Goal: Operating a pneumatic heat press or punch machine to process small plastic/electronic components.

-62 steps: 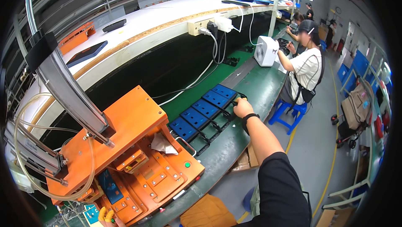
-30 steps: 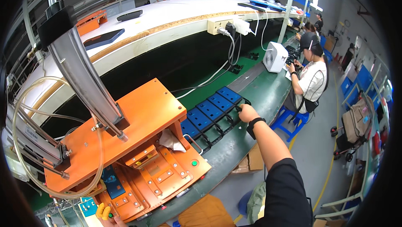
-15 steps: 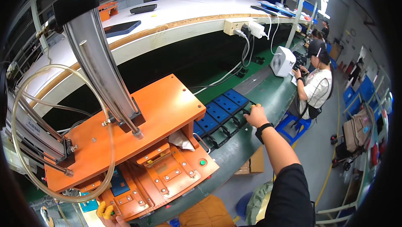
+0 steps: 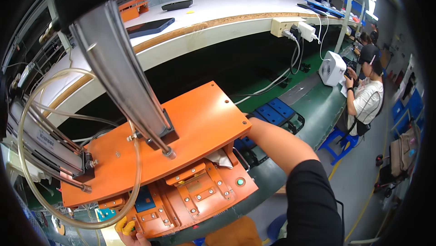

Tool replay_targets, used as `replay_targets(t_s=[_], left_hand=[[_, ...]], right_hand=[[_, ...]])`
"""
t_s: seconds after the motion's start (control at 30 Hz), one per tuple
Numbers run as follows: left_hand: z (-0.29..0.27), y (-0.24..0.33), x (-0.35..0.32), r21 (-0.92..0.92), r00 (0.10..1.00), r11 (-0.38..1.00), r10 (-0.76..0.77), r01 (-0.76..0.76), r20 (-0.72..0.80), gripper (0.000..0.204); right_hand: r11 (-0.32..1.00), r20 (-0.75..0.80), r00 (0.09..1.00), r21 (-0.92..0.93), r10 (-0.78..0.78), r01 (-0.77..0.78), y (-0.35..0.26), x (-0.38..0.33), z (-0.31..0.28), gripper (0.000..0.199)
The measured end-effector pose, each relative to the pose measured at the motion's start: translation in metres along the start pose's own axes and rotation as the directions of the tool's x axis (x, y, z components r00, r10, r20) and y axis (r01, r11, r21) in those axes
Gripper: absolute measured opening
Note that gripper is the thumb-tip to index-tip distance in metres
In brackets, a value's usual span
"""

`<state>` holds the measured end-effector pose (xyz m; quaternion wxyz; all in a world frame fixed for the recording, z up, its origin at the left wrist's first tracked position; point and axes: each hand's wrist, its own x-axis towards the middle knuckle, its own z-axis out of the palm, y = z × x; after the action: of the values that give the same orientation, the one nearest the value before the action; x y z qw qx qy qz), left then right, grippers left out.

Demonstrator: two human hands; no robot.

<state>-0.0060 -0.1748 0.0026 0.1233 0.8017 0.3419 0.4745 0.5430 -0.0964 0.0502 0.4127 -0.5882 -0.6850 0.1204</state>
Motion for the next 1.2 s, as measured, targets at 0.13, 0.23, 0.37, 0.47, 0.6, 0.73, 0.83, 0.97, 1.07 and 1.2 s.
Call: replay_targets(t_s=[0.13, 0.23, 0.37, 0.47, 0.6, 0.73, 0.83, 0.97, 1.07, 1.2], left_hand=[[0.000, -0.006, -0.009, 0.069, 0.999, 0.998, 0.005, -0.008, 0.034, 0.034], [0.002, -0.002, -0.007, 0.101, 0.997, 0.992, 0.067, -0.069, 0.026, 0.036], [0.008, -0.002, -0.013, 0.172, 0.997, 0.983, 0.062, -0.069, 0.044, 0.044], [0.017, 0.013, -0.001, 0.014, 0.998, 0.998, -0.060, 0.060, -0.024, 0.047], [0.014, 0.005, -0.002, 0.190, 0.995, 0.980, 0.042, -0.059, 0.090, 0.049], [0.020, 0.016, -0.001, 0.063, 0.998, 0.996, -0.059, 0.057, 0.028, 0.064], [0.023, 0.015, 0.006, 0.012, 0.996, 0.997, -0.079, 0.079, -0.037, 0.076], [0.031, 0.019, 0.002, -0.117, 0.988, 0.988, -0.114, 0.102, -0.100, 0.080], [0.013, -0.002, -0.018, 0.003, 0.994, 0.996, -0.092, 0.092, -0.066, 0.076], [0.003, 0.004, -0.005, 0.007, 0.997, 0.999, 0.046, -0.045, -0.065, 0.072]], right_hand=[[0.999, 0.020, 1.000, -0.040, -0.008, 0.009, 0.006, 0.024, 0.036, 0.033], [0.998, 0.023, 1.000, -0.062, -0.007, 0.009, 0.022, 0.032, 0.046, 0.033], [0.996, 0.034, 0.999, -0.084, 0.002, 0.001, 0.054, 0.033, 0.044, 0.033], [0.995, 0.067, 0.998, -0.096, -0.001, 0.008, 0.079, 0.031, 0.055, 0.033], [0.993, 0.130, 0.991, -0.116, 0.020, -0.005, 0.103, 0.037, 0.070, 0.033], [0.984, 0.207, 0.974, -0.170, 0.089, -0.054, 0.116, 0.021, 0.070, 0.033], [0.970, 0.256, 0.957, -0.230, 0.138, -0.078, 0.122, 0.017, 0.059, 0.034], [0.945, 0.318, 0.927, -0.312, 0.199, -0.096, 0.111, 0.031, 0.043, 0.035], [0.923, 0.360, 0.904, -0.374, 0.233, -0.089, 0.101, 0.025, 0.018, 0.035], [0.884, 0.411, 0.872, -0.465, 0.265, -0.049, 0.080, 0.009, -0.021, 0.036]])
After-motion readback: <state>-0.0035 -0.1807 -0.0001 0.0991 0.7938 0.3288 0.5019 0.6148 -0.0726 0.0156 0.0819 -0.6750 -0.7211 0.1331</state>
